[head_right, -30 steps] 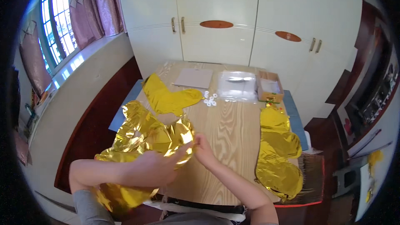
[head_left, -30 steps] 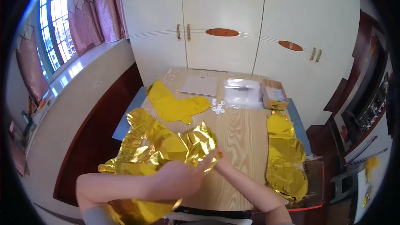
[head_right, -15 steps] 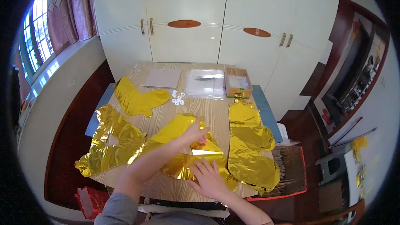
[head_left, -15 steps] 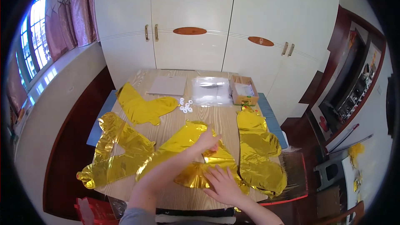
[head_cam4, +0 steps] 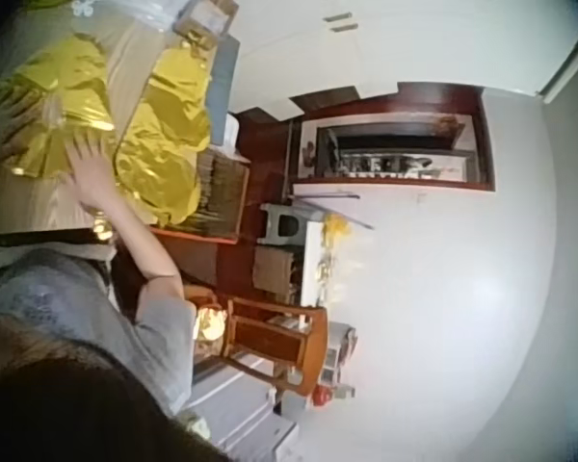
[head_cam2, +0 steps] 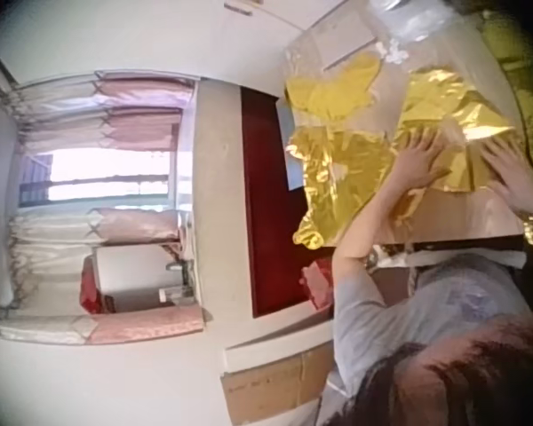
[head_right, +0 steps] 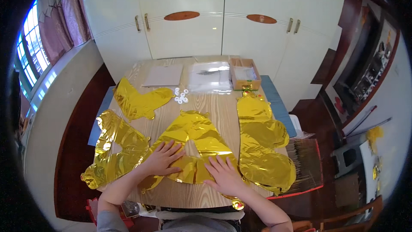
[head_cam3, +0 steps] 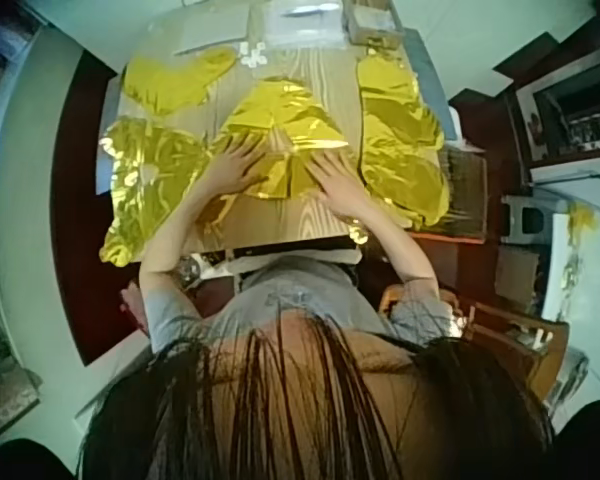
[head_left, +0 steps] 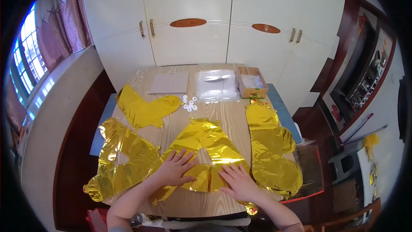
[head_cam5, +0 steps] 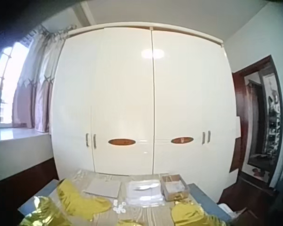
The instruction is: Folding large gold foil sheets on a table.
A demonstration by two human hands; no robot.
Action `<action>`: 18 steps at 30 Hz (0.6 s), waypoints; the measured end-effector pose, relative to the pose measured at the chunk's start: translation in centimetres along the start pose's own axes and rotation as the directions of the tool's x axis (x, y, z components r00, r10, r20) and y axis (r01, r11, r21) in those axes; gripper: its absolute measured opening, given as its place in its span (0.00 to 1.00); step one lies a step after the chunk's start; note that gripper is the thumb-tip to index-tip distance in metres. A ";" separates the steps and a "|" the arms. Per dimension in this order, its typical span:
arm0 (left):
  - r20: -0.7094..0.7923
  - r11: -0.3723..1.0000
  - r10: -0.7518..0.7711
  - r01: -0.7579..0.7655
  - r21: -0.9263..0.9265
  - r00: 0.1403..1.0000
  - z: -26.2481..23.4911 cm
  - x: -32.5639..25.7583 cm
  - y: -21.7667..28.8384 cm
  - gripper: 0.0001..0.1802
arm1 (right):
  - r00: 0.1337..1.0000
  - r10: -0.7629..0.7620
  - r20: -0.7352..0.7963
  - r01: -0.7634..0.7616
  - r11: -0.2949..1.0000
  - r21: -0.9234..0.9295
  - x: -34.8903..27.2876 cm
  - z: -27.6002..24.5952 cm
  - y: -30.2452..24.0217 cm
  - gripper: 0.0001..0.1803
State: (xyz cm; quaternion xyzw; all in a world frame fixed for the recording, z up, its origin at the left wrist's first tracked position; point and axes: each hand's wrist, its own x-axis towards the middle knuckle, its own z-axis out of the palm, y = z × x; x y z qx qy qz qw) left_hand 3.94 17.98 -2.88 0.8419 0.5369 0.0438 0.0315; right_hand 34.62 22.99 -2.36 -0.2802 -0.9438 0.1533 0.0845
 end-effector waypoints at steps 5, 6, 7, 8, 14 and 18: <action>-0.047 0.999 -0.052 0.052 0.012 0.998 0.2 -1.1 0.6 0.40 | 0.986 0.126 -0.110 -0.134 0.989 -0.062 -3.0 -4.9 2.3 0.38; -0.035 0.999 -0.052 0.052 0.006 0.998 0.2 -1.2 0.6 0.41 | 0.978 0.182 -0.105 -0.197 0.967 -0.161 -3.7 -5.2 2.8 0.38; -0.015 0.998 -0.056 0.056 0.012 0.998 -0.1 -1.2 0.7 0.41 | 0.966 0.236 -0.103 -0.255 0.932 -0.258 -4.5 -5.4 3.3 0.38; 0.004 0.998 -0.062 0.062 0.019 0.998 -0.4 -1.2 0.9 0.42 | 0.962 0.255 -0.095 -0.272 0.914 -0.302 -5.2 -5.3 3.8 0.36; -0.016 0.997 0.047 -0.048 -0.067 0.999 -1.5 0.5 3.0 0.42 | 0.961 0.252 -0.111 -0.273 0.926 -0.260 -6.7 -4.2 4.3 0.33; -0.044 0.971 0.225 -0.228 -0.072 0.973 -1.7 2.7 5.0 0.41 | 0.959 0.239 -0.151 -0.273 0.921 -0.276 -7.1 -4.1 4.2 0.34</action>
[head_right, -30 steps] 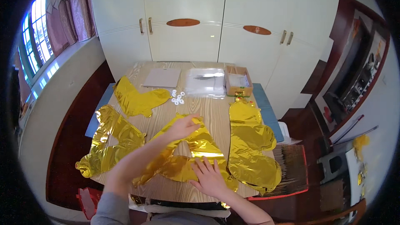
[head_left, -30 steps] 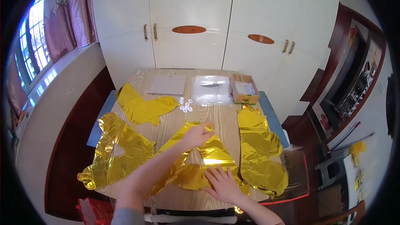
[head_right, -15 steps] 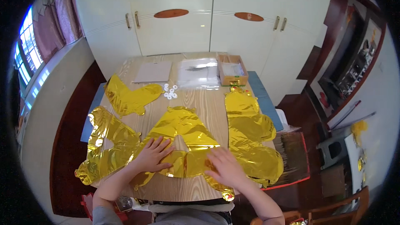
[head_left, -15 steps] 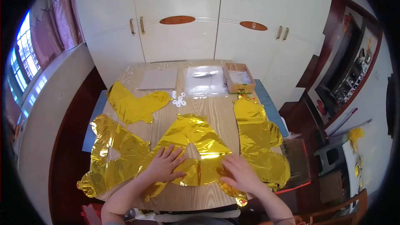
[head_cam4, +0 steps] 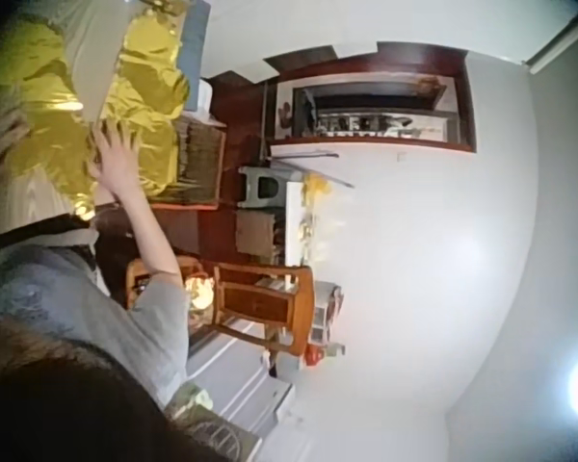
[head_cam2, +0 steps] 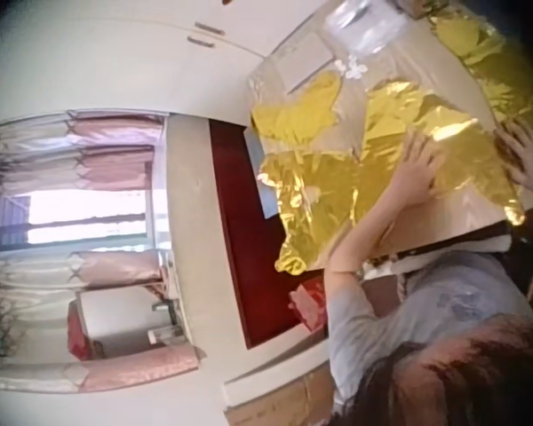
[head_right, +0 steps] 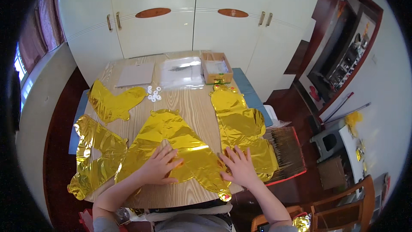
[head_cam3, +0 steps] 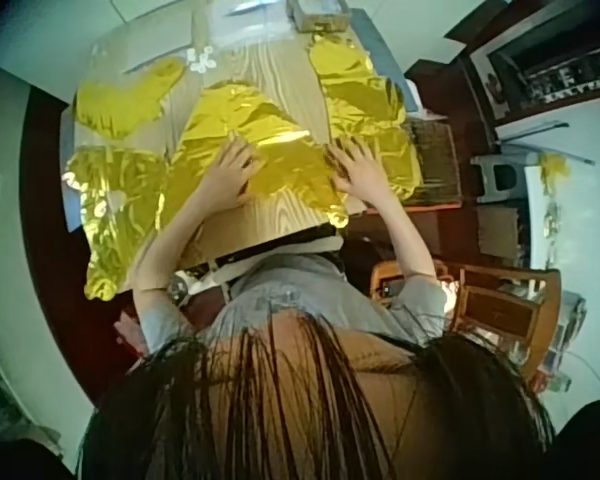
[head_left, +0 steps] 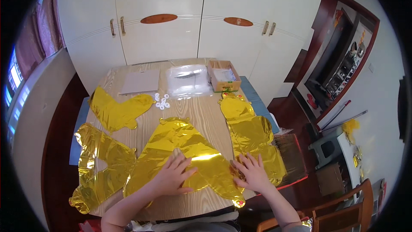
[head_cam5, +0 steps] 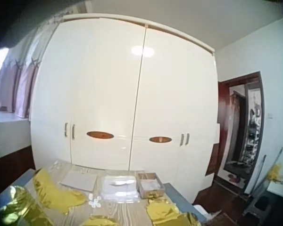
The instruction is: Folding large gold foil sheets on a table.
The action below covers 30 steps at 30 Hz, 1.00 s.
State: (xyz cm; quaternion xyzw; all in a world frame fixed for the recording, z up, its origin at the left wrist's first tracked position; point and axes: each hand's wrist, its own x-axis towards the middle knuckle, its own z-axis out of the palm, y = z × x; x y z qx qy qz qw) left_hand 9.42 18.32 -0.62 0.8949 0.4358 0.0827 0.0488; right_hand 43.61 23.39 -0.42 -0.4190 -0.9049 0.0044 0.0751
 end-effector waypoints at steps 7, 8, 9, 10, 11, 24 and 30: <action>-0.116 0.992 0.076 -0.087 -0.090 0.990 1.3 3.2 1.3 0.40 | 0.940 0.316 -0.129 -0.287 0.936 0.202 -2.1 -1.0 8.3 0.39; -0.126 0.993 0.081 -0.092 -0.080 0.989 1.4 4.4 1.4 0.40 | 0.917 0.373 -0.139 -0.315 0.894 0.320 -2.7 0.2 11.4 0.39; -0.141 0.992 0.096 -0.107 -0.072 0.985 1.6 5.8 1.4 0.40 | 0.888 0.436 -0.145 -0.341 0.837 0.428 -3.2 1.4 14.4 0.38; -0.138 0.989 0.103 -0.117 -0.092 0.985 1.8 7.1 1.5 0.39 | 0.859 0.506 -0.078 -0.403 0.762 0.507 -3.2 2.1 16.3 0.35; -0.140 0.986 0.106 -0.122 -0.111 0.984 1.8 8.5 1.5 0.39 | 0.848 0.530 0.005 -0.413 0.655 0.633 -2.8 1.7 16.4 0.35; -0.069 0.957 0.289 -0.288 0.034 0.955 3.9 15.1 6.7 0.43 | 0.803 0.407 0.435 -0.583 0.688 0.432 -2.7 -2.1 16.4 0.34; -0.091 0.961 0.276 -0.277 0.000 0.957 6.6 16.5 5.8 0.36 | 0.807 0.415 0.420 -0.589 0.625 0.513 -3.2 -1.3 17.6 0.27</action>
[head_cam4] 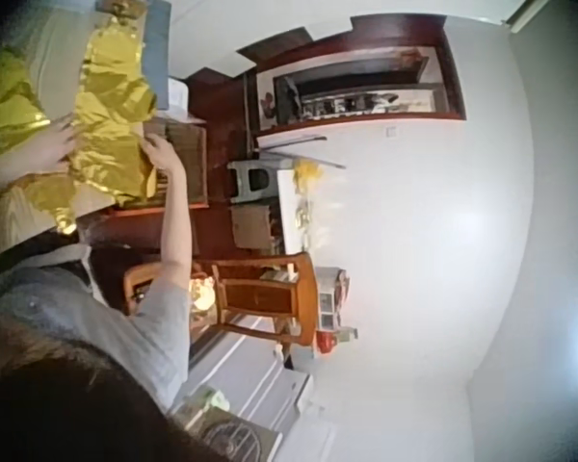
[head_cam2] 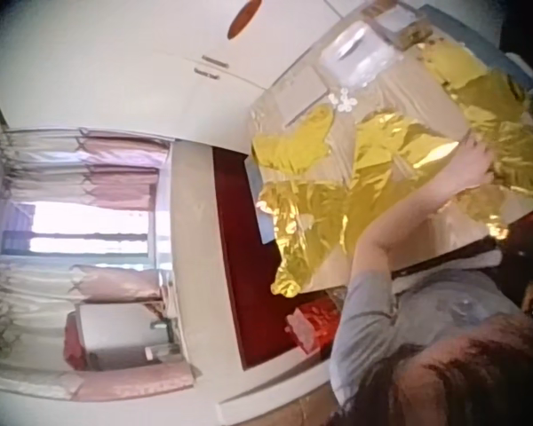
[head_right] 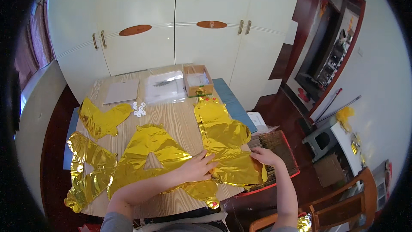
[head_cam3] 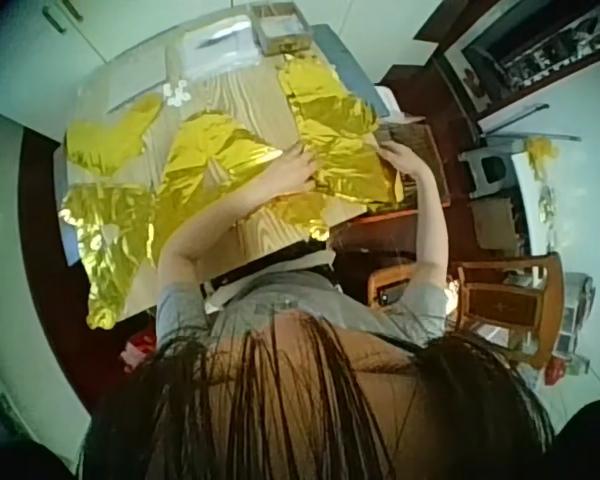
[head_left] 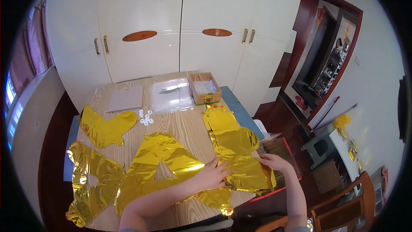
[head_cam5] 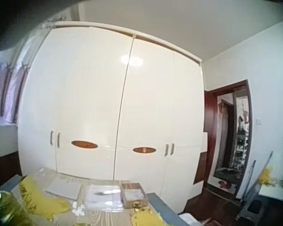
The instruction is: Folding large gold foil sheets on a table.
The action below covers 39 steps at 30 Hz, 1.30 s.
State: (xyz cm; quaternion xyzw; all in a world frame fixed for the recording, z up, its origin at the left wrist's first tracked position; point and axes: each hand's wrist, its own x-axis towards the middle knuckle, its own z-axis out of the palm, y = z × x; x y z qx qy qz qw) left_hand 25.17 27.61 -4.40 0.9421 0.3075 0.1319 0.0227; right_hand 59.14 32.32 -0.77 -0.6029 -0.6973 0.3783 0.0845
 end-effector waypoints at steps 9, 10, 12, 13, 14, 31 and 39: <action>0.051 0.966 0.118 -0.127 0.224 0.992 0.8 0.9 -2.3 0.30 | 0.997 0.046 -0.060 -0.038 0.992 0.123 0.7 0.3 1.7 0.13; 0.070 0.968 0.105 -0.118 0.220 0.992 0.7 1.1 -2.4 0.31 | 0.997 0.032 -0.076 -0.023 0.994 0.109 0.6 0.3 1.5 0.13; 0.093 0.980 0.070 -0.086 0.177 0.993 0.4 1.2 -2.4 0.31 | 0.994 0.021 -0.103 -0.013 0.997 0.078 0.5 0.3 0.7 0.12; 0.105 0.985 0.053 -0.069 0.157 0.993 0.2 1.2 -2.5 0.31 | 0.993 0.023 -0.114 -0.017 0.998 0.060 0.5 0.3 0.0 0.12; 0.096 0.989 0.045 -0.058 0.135 0.994 0.1 1.2 -2.7 0.30 | 0.992 0.026 -0.124 -0.021 0.999 0.043 0.5 0.3 -0.3 0.11; 0.143 0.697 -0.647 0.657 -0.288 0.749 -0.6 8.7 -12.0 0.53 | 0.993 0.013 -0.117 -0.011 1.000 0.019 -0.1 0.8 0.2 0.11; 0.132 0.741 -0.629 0.642 -0.195 0.766 1.1 11.1 -12.9 0.55 | 0.993 -0.028 -0.117 0.022 0.999 -0.049 1.5 -0.2 0.9 0.12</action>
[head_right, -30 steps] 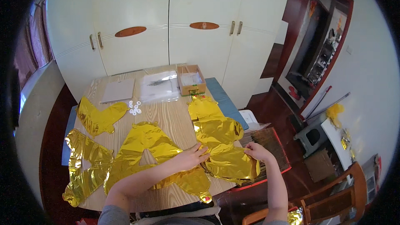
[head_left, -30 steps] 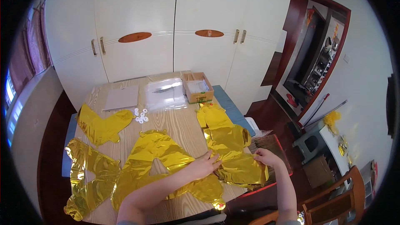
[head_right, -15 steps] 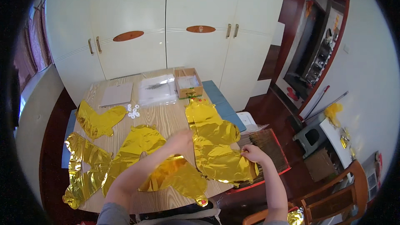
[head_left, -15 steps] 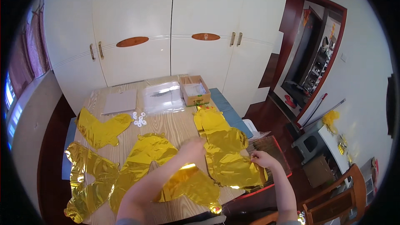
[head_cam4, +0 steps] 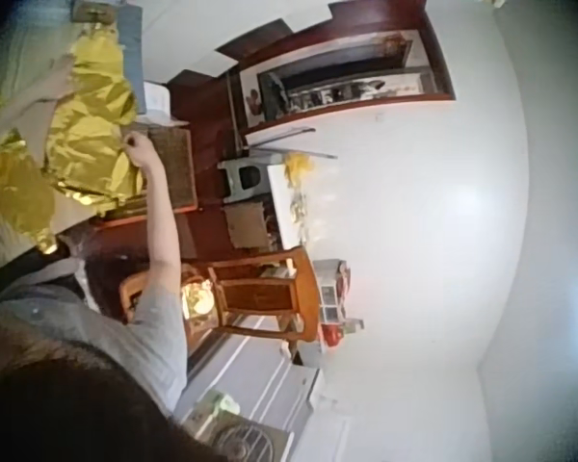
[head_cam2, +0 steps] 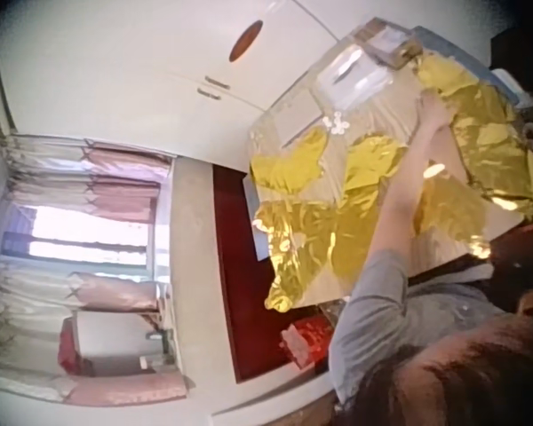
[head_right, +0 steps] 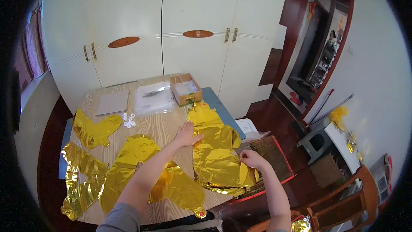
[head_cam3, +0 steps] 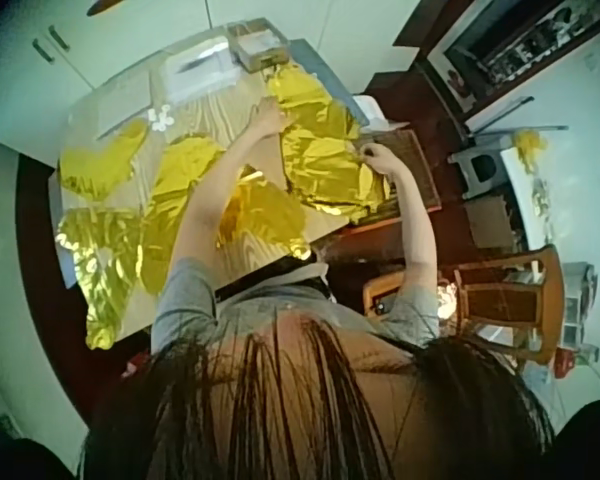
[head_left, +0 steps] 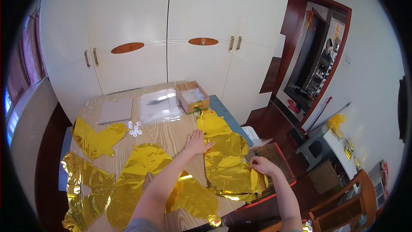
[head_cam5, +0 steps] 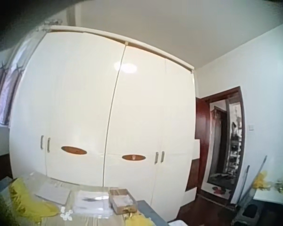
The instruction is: Folding large gold foil sheets on a table.
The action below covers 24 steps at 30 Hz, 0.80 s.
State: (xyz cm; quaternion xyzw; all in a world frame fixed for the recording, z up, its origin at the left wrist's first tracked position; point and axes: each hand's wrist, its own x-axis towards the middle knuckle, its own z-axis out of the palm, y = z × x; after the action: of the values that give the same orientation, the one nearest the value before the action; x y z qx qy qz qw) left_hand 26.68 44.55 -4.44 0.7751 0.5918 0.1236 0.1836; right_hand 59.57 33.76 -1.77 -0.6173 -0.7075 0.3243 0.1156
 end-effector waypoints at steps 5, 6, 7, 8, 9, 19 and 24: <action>0.009 0.999 0.017 -0.017 0.038 1.000 -0.3 0.2 -1.1 0.54 | 0.999 -0.046 0.015 0.047 0.998 -0.047 -0.6 0.0 -1.8 0.10; 0.015 0.997 0.037 -0.038 0.065 0.999 -0.2 -0.3 -0.9 0.54 | 0.999 -0.044 0.006 0.044 0.998 -0.045 -0.8 0.1 -1.5 0.10; 0.020 0.994 0.055 -0.057 0.094 0.998 -0.1 -0.8 -0.8 0.54 | 0.999 -0.043 -0.003 0.043 0.998 -0.042 -1.0 0.2 -1.3 0.10; 0.019 0.994 0.064 -0.066 0.087 0.998 0.0 -1.0 -0.7 0.53 | 0.999 -0.045 -0.012 0.044 0.998 -0.040 -1.1 0.3 -1.1 0.10; 0.020 0.995 0.069 -0.071 0.075 0.997 0.3 -1.5 -0.7 0.53 | 0.998 -0.057 -0.031 0.057 0.998 -0.013 -1.2 0.5 -1.0 0.11; 0.100 0.900 0.374 -0.387 0.200 0.922 -3.7 -13.2 -1.1 0.44 | 0.848 -0.487 -0.208 0.401 0.848 -0.346 -3.8 1.8 -4.4 0.33; 0.132 0.872 0.388 -0.410 0.268 0.912 -4.3 -22.5 -3.6 0.41 | 0.721 -0.689 0.070 0.626 0.605 -0.492 -7.2 6.4 -12.6 0.34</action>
State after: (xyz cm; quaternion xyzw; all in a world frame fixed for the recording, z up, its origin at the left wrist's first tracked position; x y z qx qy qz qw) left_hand 15.72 24.27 -1.57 0.9030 0.4234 0.0420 0.0603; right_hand 47.38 24.52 2.62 -0.3409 -0.9327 0.0318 0.1137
